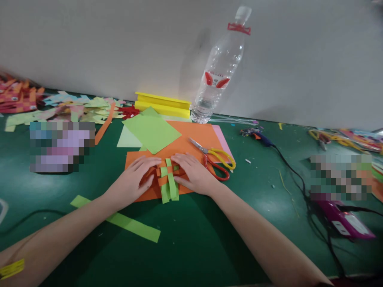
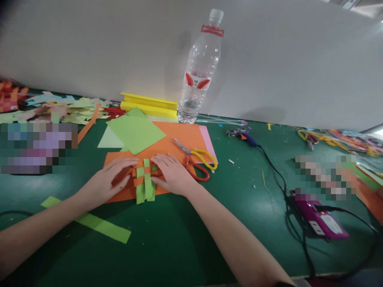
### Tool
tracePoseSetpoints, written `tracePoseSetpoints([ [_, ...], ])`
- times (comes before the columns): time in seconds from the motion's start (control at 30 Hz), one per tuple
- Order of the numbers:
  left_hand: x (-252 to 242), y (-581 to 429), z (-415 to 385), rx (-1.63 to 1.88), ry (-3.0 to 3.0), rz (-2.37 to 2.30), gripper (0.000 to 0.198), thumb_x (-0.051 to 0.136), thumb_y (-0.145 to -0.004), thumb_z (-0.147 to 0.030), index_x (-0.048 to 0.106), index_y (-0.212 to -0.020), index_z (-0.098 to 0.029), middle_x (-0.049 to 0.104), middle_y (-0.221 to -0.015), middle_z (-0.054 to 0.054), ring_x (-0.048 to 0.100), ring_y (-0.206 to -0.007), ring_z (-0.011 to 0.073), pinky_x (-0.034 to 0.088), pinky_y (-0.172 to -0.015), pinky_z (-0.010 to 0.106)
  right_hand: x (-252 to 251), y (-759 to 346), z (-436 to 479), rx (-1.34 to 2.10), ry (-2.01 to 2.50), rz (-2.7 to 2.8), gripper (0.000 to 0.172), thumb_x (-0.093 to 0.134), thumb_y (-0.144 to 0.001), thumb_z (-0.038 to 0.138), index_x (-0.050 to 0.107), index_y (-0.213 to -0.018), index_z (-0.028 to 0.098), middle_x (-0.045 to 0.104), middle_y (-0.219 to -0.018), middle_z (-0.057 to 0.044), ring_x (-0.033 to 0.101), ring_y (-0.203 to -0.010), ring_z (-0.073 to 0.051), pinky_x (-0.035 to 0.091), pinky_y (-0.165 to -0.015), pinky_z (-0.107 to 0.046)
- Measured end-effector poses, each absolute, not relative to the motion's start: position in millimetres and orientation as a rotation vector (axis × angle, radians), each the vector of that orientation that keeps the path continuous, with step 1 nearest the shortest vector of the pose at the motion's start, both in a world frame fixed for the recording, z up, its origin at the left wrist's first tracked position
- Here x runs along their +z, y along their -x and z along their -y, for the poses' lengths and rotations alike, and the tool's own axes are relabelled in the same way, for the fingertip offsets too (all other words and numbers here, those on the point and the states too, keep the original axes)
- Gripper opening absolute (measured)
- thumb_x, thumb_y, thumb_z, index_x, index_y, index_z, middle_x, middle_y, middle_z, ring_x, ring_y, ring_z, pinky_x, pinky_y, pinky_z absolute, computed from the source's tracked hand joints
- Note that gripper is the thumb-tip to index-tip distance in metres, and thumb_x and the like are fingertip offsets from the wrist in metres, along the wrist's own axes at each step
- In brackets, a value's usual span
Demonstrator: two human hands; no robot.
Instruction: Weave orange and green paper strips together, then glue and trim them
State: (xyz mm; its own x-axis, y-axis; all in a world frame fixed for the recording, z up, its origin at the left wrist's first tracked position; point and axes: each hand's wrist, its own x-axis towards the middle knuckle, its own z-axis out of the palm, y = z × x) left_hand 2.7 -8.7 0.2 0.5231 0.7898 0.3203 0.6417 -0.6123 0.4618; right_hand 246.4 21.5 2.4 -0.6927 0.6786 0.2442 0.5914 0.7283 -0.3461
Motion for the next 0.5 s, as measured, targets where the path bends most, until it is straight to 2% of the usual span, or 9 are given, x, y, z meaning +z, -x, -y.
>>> tracePoseSetpoints([
  [0.13,-0.8,-6.1,7.7,0.855,-2.528,-1.123,0.034,0.039,-0.093,-0.014,0.045,-0.125,-0.023,0.049,-0.129,0.006,0.048,-0.119,0.0178,0.042,-0.101,0.034,1.9,-246.0,-22.2,0.341,0.984,2.589,0.051,0.052,-0.087,0.040,0.042,-0.132,0.018,0.050,-0.134,-0.011,0.040,-0.129,-0.023,0.028,-0.111,-0.046],
  [0.5,-3.7,-6.5,9.4,0.878,-2.713,-0.985,0.036,0.033,-0.093,-0.007,0.055,-0.116,-0.023,0.053,-0.123,0.008,0.053,-0.114,0.0182,0.048,-0.093,0.035,4.0,-245.4,-21.5,0.336,0.973,2.607,0.049,0.049,-0.089,0.039,0.042,-0.132,0.018,0.048,-0.135,-0.010,0.039,-0.130,-0.022,0.026,-0.112,-0.047],
])
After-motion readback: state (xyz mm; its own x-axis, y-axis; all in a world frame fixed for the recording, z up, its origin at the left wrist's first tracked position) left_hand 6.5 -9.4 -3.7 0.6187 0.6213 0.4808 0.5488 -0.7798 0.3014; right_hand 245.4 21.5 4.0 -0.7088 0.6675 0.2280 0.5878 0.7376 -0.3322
